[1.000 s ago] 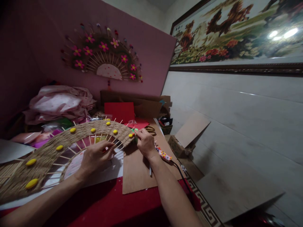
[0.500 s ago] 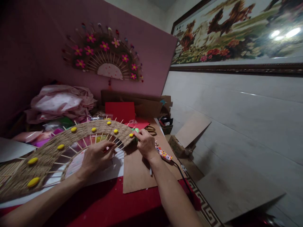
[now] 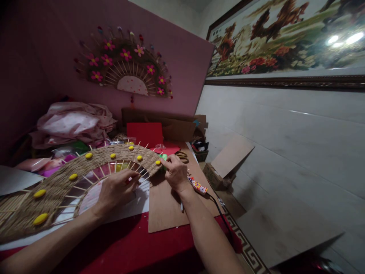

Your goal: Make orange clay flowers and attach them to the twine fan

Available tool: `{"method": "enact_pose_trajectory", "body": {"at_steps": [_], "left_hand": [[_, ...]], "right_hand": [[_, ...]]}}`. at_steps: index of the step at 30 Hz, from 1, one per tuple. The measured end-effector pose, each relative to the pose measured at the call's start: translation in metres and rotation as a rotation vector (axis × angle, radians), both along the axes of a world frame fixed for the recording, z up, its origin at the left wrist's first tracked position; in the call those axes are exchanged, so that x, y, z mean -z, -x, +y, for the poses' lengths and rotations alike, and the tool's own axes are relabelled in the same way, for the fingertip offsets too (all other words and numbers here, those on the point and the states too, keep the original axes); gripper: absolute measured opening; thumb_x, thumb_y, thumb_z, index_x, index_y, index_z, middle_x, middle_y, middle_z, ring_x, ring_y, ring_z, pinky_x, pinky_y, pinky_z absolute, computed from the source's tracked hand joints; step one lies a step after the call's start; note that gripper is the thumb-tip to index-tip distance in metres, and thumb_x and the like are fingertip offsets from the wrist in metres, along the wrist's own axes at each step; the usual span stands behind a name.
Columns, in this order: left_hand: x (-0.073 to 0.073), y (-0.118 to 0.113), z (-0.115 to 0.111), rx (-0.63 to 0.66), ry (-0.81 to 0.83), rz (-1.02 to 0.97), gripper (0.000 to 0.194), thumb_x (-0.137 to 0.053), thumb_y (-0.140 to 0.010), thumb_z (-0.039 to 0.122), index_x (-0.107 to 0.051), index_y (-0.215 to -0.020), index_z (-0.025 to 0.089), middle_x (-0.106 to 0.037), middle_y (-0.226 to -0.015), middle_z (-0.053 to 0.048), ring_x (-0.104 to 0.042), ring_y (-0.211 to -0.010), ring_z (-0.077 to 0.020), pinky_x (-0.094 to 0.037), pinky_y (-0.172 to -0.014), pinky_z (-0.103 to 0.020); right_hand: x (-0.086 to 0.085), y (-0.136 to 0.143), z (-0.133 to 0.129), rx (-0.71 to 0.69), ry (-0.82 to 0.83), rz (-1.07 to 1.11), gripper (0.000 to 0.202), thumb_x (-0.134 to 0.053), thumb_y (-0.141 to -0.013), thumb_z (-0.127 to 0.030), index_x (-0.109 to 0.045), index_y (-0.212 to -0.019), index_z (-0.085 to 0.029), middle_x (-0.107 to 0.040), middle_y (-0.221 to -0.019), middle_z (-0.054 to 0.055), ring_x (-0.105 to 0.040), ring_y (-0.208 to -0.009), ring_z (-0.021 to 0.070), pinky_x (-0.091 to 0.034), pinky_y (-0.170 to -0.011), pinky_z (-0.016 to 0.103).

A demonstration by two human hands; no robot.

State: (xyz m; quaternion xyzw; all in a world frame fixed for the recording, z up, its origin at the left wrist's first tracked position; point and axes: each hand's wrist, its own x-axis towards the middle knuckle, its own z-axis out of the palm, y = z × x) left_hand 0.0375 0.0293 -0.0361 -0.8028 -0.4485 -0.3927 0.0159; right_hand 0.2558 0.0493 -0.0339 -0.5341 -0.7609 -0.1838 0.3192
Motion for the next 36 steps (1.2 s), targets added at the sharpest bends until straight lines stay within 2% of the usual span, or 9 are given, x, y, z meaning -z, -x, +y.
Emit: {"method": "enact_pose_trajectory", "body": {"at_steps": [5, 10, 14, 26, 29, 32, 36], "left_hand": [[0.0, 0.0, 0.0, 0.002, -0.008, -0.001, 0.017, -0.05, -0.083, 0.023, -0.064, -0.076, 0.019, -0.066, -0.07, -0.003, -0.058, -0.062, -0.0155, -0.038, -0.058, -0.027], [-0.002, 0.0, -0.001, -0.002, 0.007, 0.012, 0.015, -0.051, -0.082, 0.022, -0.064, -0.074, 0.018, -0.065, -0.069, -0.002, -0.058, -0.062, -0.0152, -0.038, -0.058, -0.026], [-0.001, 0.0, -0.002, -0.008, 0.0, 0.015, 0.016, -0.05, -0.082, 0.022, -0.063, -0.074, 0.018, -0.065, -0.07, -0.002, -0.058, -0.062, -0.0151, -0.038, -0.057, -0.026], [0.0, 0.0, -0.001, 0.0, -0.027, 0.006, 0.019, -0.048, -0.083, 0.024, -0.063, -0.073, 0.019, -0.065, -0.069, -0.003, -0.059, -0.062, -0.0155, -0.038, -0.057, -0.027], [0.0, 0.0, -0.001, -0.004, -0.028, 0.018, 0.019, -0.048, -0.083, 0.024, -0.063, -0.073, 0.019, -0.065, -0.068, -0.002, -0.059, -0.062, -0.0153, -0.038, -0.057, -0.026], [0.0, 0.0, -0.001, -0.003, -0.03, 0.024, 0.019, -0.048, -0.083, 0.024, -0.063, -0.073, 0.019, -0.065, -0.069, -0.002, -0.058, -0.061, -0.0149, -0.038, -0.057, -0.026], [0.0, 0.0, -0.001, -0.011, -0.012, 0.031, 0.019, -0.048, -0.084, 0.024, -0.064, -0.075, 0.019, -0.065, -0.07, -0.003, -0.059, -0.062, -0.0156, -0.038, -0.057, -0.027]], "right_hand": [[0.0, 0.003, -0.001, 0.008, 0.014, -0.025, 0.043, -0.049, -0.08, -0.008, -0.064, -0.115, -0.029, -0.06, -0.091, 0.006, -0.053, -0.086, 0.0188, -0.041, -0.07, 0.027], [0.001, 0.003, 0.003, -0.043, -0.013, 0.215, 0.034, -0.048, -0.085, -0.014, -0.065, -0.113, -0.023, -0.061, -0.092, 0.005, -0.056, -0.087, 0.0167, -0.043, -0.074, 0.026], [0.004, 0.003, 0.013, -0.115, -0.009, 0.389, 0.021, -0.054, -0.086, -0.026, -0.07, -0.099, -0.022, -0.06, -0.088, 0.004, -0.057, -0.082, 0.015, -0.044, -0.072, 0.025], [0.007, 0.002, 0.028, -0.201, 0.043, 0.473, 0.012, -0.062, -0.08, -0.023, -0.073, -0.085, -0.022, -0.058, -0.078, 0.001, -0.056, -0.072, 0.013, -0.043, -0.066, 0.024], [0.006, 0.001, 0.028, -0.227, 0.041, 0.506, 0.017, -0.058, -0.082, -0.023, -0.073, -0.091, -0.022, -0.058, -0.079, 0.002, -0.056, -0.072, 0.0128, -0.044, -0.066, 0.024], [0.005, 0.0, 0.022, -0.211, 0.026, 0.462, 0.027, -0.053, -0.083, -0.018, -0.07, -0.103, -0.023, -0.059, -0.085, 0.003, -0.056, -0.077, 0.0135, -0.044, -0.07, 0.024], [0.005, -0.001, 0.012, -0.105, -0.02, 0.266, 0.036, -0.051, -0.08, -0.009, -0.069, -0.106, -0.028, -0.058, -0.09, 0.004, -0.054, -0.086, 0.0162, -0.043, -0.075, 0.026]]}}
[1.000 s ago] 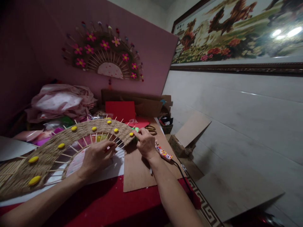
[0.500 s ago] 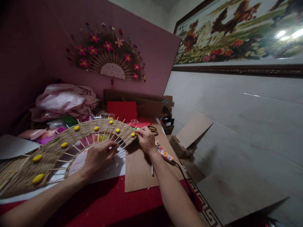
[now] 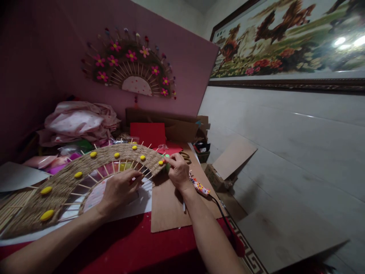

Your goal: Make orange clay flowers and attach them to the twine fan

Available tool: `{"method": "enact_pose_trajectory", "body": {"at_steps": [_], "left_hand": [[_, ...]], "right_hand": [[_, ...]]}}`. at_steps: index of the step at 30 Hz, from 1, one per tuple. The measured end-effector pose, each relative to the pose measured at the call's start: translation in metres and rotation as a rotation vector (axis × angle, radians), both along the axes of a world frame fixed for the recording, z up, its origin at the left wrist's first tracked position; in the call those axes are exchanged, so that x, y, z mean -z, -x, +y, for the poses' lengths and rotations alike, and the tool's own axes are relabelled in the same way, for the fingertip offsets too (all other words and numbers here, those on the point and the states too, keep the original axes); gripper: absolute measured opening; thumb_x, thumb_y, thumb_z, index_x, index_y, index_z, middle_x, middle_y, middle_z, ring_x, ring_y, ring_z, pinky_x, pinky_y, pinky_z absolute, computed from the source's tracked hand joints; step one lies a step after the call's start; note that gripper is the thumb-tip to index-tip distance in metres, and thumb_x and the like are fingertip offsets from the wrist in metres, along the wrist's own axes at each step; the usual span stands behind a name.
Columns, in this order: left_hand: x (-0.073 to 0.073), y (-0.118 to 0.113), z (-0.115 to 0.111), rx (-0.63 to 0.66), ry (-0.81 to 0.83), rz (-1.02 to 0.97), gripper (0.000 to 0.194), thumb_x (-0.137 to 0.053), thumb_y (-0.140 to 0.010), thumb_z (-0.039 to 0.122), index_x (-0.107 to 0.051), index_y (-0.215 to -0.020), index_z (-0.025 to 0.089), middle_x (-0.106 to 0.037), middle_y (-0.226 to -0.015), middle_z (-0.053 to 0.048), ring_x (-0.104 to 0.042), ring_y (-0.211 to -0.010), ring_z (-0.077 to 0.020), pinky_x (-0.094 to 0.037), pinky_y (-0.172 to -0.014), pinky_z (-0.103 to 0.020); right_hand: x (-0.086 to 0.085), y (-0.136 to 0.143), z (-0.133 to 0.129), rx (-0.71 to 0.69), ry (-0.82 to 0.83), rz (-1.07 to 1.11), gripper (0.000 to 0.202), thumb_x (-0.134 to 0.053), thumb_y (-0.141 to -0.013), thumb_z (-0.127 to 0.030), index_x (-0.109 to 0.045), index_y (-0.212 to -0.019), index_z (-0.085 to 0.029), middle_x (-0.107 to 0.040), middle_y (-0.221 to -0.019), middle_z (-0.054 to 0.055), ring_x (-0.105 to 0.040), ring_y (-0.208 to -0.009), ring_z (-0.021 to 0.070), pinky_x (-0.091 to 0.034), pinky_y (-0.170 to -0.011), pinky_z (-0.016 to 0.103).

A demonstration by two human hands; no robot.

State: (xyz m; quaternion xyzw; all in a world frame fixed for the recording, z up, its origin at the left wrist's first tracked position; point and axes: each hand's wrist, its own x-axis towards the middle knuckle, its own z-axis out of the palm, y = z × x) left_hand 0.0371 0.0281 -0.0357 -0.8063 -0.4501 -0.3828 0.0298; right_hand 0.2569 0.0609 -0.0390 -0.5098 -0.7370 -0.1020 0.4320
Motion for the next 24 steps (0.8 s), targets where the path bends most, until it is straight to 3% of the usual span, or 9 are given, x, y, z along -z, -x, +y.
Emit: {"method": "enact_pose_trajectory", "body": {"at_steps": [5, 10, 14, 17, 20, 24], "left_hand": [[-0.001, 0.0, -0.001, -0.013, 0.001, 0.0, 0.017, -0.049, -0.083, 0.023, -0.064, -0.075, 0.02, -0.065, -0.07, -0.002, -0.058, -0.062, -0.0144, -0.037, -0.057, -0.026], [-0.001, 0.0, -0.001, 0.009, 0.001, -0.031, 0.017, -0.05, -0.082, 0.023, -0.065, -0.073, 0.019, -0.066, -0.069, -0.003, -0.058, -0.062, -0.015, -0.038, -0.057, -0.027], [-0.007, 0.0, 0.001, 0.058, 0.079, -0.301, 0.017, -0.054, -0.081, 0.027, -0.067, -0.076, 0.018, -0.068, -0.069, -0.004, -0.058, -0.062, -0.0151, -0.041, -0.059, -0.028], [-0.022, 0.002, 0.003, 0.139, 0.287, -0.733, 0.023, -0.058, -0.078, 0.036, -0.068, -0.076, 0.016, -0.066, -0.066, -0.004, -0.057, -0.059, -0.0139, -0.042, -0.056, -0.027], [-0.038, 0.006, 0.006, 0.262, 0.685, -1.133, 0.023, -0.061, -0.075, 0.036, -0.067, -0.078, 0.014, -0.064, -0.063, -0.003, -0.054, -0.052, -0.0113, -0.04, -0.046, -0.024], [-0.047, 0.014, 0.007, 0.399, 0.995, -1.338, 0.018, -0.064, -0.067, 0.017, -0.067, -0.085, 0.015, -0.068, -0.077, -0.005, -0.061, -0.065, -0.0129, -0.048, -0.056, -0.024]], "right_hand": [[-0.002, 0.001, -0.005, 0.06, -0.012, -0.247, 0.041, -0.051, -0.08, -0.008, -0.068, -0.109, -0.031, -0.059, -0.09, 0.005, -0.05, -0.09, 0.0195, -0.041, -0.077, 0.029], [-0.003, 0.003, -0.007, 0.083, -0.031, -0.237, 0.04, -0.049, -0.081, -0.009, -0.067, -0.111, -0.03, -0.06, -0.09, 0.005, -0.05, -0.09, 0.0193, -0.042, -0.077, 0.029], [-0.003, 0.0, -0.007, 0.09, -0.037, -0.202, 0.043, -0.048, -0.081, -0.008, -0.065, -0.115, -0.028, -0.06, -0.093, 0.006, -0.052, -0.093, 0.02, -0.043, -0.077, 0.029], [-0.008, -0.002, -0.007, 0.123, -0.103, 0.023, 0.042, -0.043, -0.084, -0.01, -0.06, -0.121, -0.021, -0.06, -0.094, 0.008, -0.055, -0.09, 0.0188, -0.045, -0.078, 0.03], [-0.023, 0.008, -0.014, 0.052, -0.124, 0.226, 0.033, -0.044, -0.089, -0.019, -0.062, -0.117, -0.02, -0.061, -0.094, 0.008, -0.058, -0.087, 0.0176, -0.046, -0.077, 0.03], [-0.045, 0.045, -0.037, -0.291, 0.077, 0.222, 0.018, -0.052, -0.088, -0.025, -0.069, -0.094, -0.02, -0.065, -0.086, 0.004, -0.06, -0.082, 0.0149, -0.048, -0.073, 0.028]]}}
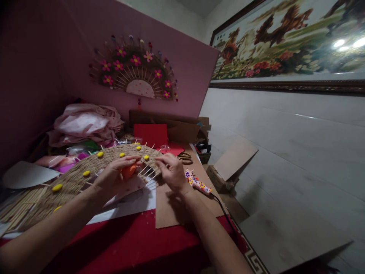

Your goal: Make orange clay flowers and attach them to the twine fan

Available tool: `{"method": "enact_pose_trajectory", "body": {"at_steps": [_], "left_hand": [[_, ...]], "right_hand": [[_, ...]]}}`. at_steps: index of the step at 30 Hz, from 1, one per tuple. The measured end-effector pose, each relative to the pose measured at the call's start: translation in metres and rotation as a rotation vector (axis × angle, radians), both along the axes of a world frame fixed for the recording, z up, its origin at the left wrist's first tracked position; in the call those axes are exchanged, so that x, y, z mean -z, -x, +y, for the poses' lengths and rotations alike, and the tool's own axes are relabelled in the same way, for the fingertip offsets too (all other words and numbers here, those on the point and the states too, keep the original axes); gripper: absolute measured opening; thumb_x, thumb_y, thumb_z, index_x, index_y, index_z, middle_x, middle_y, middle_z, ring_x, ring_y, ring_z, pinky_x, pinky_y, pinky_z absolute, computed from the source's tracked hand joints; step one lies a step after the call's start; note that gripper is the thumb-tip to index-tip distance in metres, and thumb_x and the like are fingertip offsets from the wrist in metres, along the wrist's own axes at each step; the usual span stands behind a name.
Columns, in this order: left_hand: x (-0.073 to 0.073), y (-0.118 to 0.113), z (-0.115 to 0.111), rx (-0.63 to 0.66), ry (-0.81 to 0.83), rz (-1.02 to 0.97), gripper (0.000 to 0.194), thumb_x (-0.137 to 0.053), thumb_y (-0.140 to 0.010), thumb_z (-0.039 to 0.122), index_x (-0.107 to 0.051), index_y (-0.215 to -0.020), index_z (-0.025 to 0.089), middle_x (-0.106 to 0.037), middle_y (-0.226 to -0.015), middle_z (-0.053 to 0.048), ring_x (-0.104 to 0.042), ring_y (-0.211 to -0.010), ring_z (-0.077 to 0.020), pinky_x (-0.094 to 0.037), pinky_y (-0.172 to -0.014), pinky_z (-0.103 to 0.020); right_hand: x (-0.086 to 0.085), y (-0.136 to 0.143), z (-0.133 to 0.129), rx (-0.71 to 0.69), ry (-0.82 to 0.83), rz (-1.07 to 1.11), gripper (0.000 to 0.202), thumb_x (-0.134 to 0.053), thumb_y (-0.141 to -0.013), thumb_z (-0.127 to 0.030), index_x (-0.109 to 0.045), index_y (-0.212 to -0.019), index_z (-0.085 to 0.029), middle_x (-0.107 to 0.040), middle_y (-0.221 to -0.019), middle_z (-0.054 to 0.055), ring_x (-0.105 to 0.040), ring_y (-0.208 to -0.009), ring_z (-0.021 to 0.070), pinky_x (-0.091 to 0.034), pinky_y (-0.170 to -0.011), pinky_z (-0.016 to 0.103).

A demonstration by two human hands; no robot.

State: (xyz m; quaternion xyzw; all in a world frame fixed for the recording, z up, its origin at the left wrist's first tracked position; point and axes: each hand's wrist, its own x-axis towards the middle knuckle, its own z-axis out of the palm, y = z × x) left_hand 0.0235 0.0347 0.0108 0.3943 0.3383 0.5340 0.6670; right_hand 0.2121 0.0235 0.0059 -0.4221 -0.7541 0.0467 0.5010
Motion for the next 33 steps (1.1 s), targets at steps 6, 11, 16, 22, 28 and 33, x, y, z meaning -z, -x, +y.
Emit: {"method": "enact_pose_trajectory", "body": {"at_steps": [6, 11, 16, 22, 28, 33], "left_hand": [[0.012, 0.009, -0.012, 0.076, -0.101, 0.017, 0.024, -0.067, -0.073, 0.027, -0.062, -0.094, 0.017, -0.066, -0.084, -0.003, -0.061, -0.069, -0.0129, -0.049, -0.06, -0.025], [0.021, 0.01, -0.02, -0.027, -0.207, 0.176, 0.036, -0.071, -0.069, 0.04, -0.061, -0.094, 0.016, -0.063, -0.083, -0.002, -0.059, -0.072, -0.0137, -0.047, -0.063, -0.025], [0.028, 0.009, -0.02, 0.037, -0.213, 0.296, 0.034, -0.071, -0.069, 0.041, -0.063, -0.089, 0.015, -0.061, -0.077, -0.002, -0.055, -0.067, -0.0117, -0.044, -0.058, -0.022], [0.029, 0.008, -0.021, 0.109, -0.107, 0.172, 0.031, -0.073, -0.067, 0.036, -0.062, -0.087, 0.015, -0.063, -0.077, -0.002, -0.056, -0.063, -0.0093, -0.044, -0.057, -0.021], [0.029, 0.006, -0.02, 0.072, -0.124, 0.15, 0.037, -0.078, -0.061, 0.033, -0.061, -0.088, 0.015, -0.063, -0.078, -0.001, -0.057, -0.066, -0.0104, -0.045, -0.058, -0.021], [0.03, 0.007, -0.021, 0.109, -0.071, 0.116, 0.037, -0.075, -0.066, 0.037, -0.061, -0.094, 0.016, -0.064, -0.084, -0.002, -0.06, -0.071, -0.0117, -0.049, -0.065, -0.024]], "right_hand": [[0.003, 0.051, -0.02, -0.148, 0.033, -0.058, 0.021, -0.065, -0.079, -0.028, -0.065, -0.098, -0.019, -0.064, -0.089, 0.004, -0.058, -0.081, 0.0146, -0.047, -0.072, 0.028], [0.021, 0.058, -0.022, -0.119, 0.009, -0.006, 0.009, -0.06, -0.079, -0.015, -0.062, -0.088, -0.016, -0.061, -0.075, 0.002, -0.056, -0.07, 0.0143, -0.045, -0.066, 0.027], [0.027, 0.048, -0.025, -0.115, -0.069, -0.009, 0.007, -0.056, -0.082, -0.015, -0.06, -0.087, -0.018, -0.061, -0.08, 0.004, -0.056, -0.076, 0.0161, -0.045, -0.069, 0.029], [0.026, 0.043, -0.026, -0.132, -0.01, 0.06, 0.011, -0.058, -0.083, -0.018, -0.06, -0.093, -0.019, -0.061, -0.083, 0.003, -0.056, -0.074, 0.0148, -0.046, -0.066, 0.027], [0.025, 0.042, -0.025, -0.169, -0.002, 0.024, 0.006, -0.057, -0.084, -0.019, -0.061, -0.088, -0.018, -0.061, -0.081, 0.003, -0.056, -0.075, 0.0151, -0.046, -0.069, 0.028], [0.028, 0.041, -0.023, -0.155, -0.051, 0.051, 0.005, -0.058, -0.084, -0.018, -0.061, -0.088, -0.019, -0.062, -0.082, 0.004, -0.057, -0.079, 0.016, -0.047, -0.071, 0.029]]}}
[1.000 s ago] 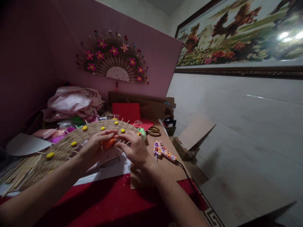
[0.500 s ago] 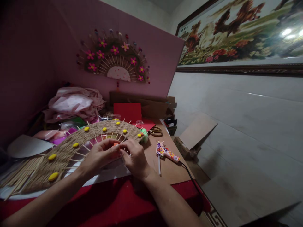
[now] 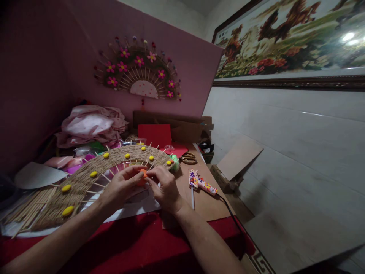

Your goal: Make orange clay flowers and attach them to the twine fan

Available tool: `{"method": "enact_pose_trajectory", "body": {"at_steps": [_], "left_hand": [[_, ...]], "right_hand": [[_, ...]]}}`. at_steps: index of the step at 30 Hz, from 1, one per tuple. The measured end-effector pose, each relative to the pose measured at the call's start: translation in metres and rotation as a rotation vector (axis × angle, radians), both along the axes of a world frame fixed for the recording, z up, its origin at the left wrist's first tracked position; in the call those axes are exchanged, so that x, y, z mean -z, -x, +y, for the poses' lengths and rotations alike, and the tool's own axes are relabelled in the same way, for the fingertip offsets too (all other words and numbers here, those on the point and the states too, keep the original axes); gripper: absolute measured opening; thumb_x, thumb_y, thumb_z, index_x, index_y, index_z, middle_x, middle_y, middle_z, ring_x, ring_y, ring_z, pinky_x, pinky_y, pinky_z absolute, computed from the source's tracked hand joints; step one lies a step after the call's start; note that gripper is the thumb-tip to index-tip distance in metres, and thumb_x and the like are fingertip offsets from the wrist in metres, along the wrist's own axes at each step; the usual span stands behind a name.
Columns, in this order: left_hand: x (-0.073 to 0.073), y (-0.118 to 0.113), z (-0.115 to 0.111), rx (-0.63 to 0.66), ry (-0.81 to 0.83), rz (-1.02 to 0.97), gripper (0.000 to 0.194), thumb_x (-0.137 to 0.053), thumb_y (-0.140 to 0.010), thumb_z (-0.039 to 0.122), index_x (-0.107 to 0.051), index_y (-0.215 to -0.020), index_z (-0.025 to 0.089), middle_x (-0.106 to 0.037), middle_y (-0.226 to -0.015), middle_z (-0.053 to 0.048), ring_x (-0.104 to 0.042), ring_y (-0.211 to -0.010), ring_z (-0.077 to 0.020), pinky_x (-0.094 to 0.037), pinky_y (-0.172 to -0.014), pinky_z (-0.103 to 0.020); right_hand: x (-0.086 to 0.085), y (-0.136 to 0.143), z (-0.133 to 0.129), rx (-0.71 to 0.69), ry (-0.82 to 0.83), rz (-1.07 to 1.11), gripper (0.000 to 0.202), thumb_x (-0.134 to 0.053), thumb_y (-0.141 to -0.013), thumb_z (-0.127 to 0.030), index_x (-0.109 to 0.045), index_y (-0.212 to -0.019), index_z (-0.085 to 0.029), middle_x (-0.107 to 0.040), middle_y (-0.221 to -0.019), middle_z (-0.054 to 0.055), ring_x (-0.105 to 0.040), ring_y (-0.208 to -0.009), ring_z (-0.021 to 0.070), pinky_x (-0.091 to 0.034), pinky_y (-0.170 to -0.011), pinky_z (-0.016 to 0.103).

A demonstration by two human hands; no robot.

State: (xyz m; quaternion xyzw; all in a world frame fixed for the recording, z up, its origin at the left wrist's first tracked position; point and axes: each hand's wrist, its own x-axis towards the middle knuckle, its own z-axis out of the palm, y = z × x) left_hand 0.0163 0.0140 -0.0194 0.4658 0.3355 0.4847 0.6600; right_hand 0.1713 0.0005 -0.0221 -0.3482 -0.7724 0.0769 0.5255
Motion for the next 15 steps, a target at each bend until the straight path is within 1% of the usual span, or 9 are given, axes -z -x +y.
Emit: {"method": "enact_pose_trajectory", "body": {"at_steps": [2, 4, 6, 8, 9, 11, 15], "left_hand": [[-0.001, 0.0, -0.001, 0.008, 0.011, -0.022, 0.038, -0.075, -0.066, 0.036, -0.059, -0.095, 0.017, -0.064, -0.087, -0.002, -0.062, -0.075, -0.0132, -0.049, -0.067, -0.026], [-0.003, 0.0, -0.002, -0.029, -0.029, -0.012, 0.04, -0.077, -0.063, 0.033, -0.057, -0.094, 0.017, -0.064, -0.087, -0.002, -0.062, -0.076, -0.0145, -0.049, -0.066, -0.026], [-0.003, 0.0, -0.001, -0.068, -0.114, 0.021, 0.042, -0.079, -0.06, 0.031, -0.056, -0.093, 0.017, -0.064, -0.086, -0.003, -0.061, -0.077, -0.0152, -0.048, -0.065, -0.026], [-0.002, -0.001, 0.001, -0.067, -0.218, 0.067, 0.042, -0.078, -0.061, 0.029, -0.055, -0.094, 0.016, -0.064, -0.088, -0.004, -0.061, -0.079, -0.0159, -0.047, -0.067, -0.026], [0.0, -0.001, 0.002, -0.057, -0.266, 0.09, 0.041, -0.078, -0.062, 0.029, -0.055, -0.094, 0.016, -0.065, -0.089, -0.004, -0.06, -0.08, -0.0162, -0.047, -0.068, -0.027], [0.004, -0.001, 0.004, -0.046, -0.348, 0.132, 0.041, -0.077, -0.063, 0.028, -0.055, -0.096, 0.017, -0.064, -0.091, -0.005, -0.059, -0.081, -0.0164, -0.047, -0.069, -0.027], [0.008, 0.0, 0.006, -0.075, -0.453, 0.239, 0.037, -0.074, -0.064, 0.025, -0.056, -0.096, 0.017, -0.063, -0.092, -0.004, -0.058, -0.083, -0.0169, -0.045, -0.071, -0.029]], "right_hand": [[0.001, -0.002, 0.001, -0.032, -0.026, 0.005, 0.008, -0.057, -0.084, -0.016, -0.062, -0.09, -0.019, -0.061, -0.083, 0.004, -0.057, -0.081, 0.0163, -0.047, -0.073, 0.03], [0.002, -0.004, 0.002, -0.052, -0.048, 0.025, 0.015, -0.055, -0.085, -0.014, -0.063, -0.095, -0.021, -0.061, -0.086, 0.004, -0.057, -0.083, 0.016, -0.048, -0.074, 0.03], [0.003, -0.006, 0.003, -0.049, -0.057, 0.057, 0.025, -0.052, -0.085, -0.011, -0.061, -0.106, -0.023, -0.06, -0.091, 0.004, -0.057, -0.085, 0.0157, -0.048, -0.075, 0.03], [0.003, -0.008, 0.004, -0.066, -0.05, 0.055, 0.035, -0.05, -0.086, -0.01, -0.057, -0.116, -0.025, -0.058, -0.096, 0.005, -0.057, -0.088, 0.0159, -0.049, -0.076, 0.03], [0.003, -0.008, 0.005, -0.088, -0.045, 0.039, 0.038, -0.05, -0.085, -0.009, -0.056, -0.119, -0.026, -0.058, -0.097, 0.005, -0.057, -0.088, 0.0159, -0.049, -0.076, 0.03], [0.004, -0.009, 0.005, -0.122, -0.045, 0.009, 0.035, -0.051, -0.085, -0.009, -0.059, -0.115, -0.026, -0.057, -0.095, 0.004, -0.057, -0.087, 0.0158, -0.049, -0.075, 0.03], [0.003, -0.01, 0.006, -0.122, -0.044, -0.009, 0.022, -0.055, -0.083, -0.011, -0.063, -0.1, -0.023, -0.056, -0.089, 0.004, -0.056, -0.084, 0.0156, -0.049, -0.073, 0.029]]}}
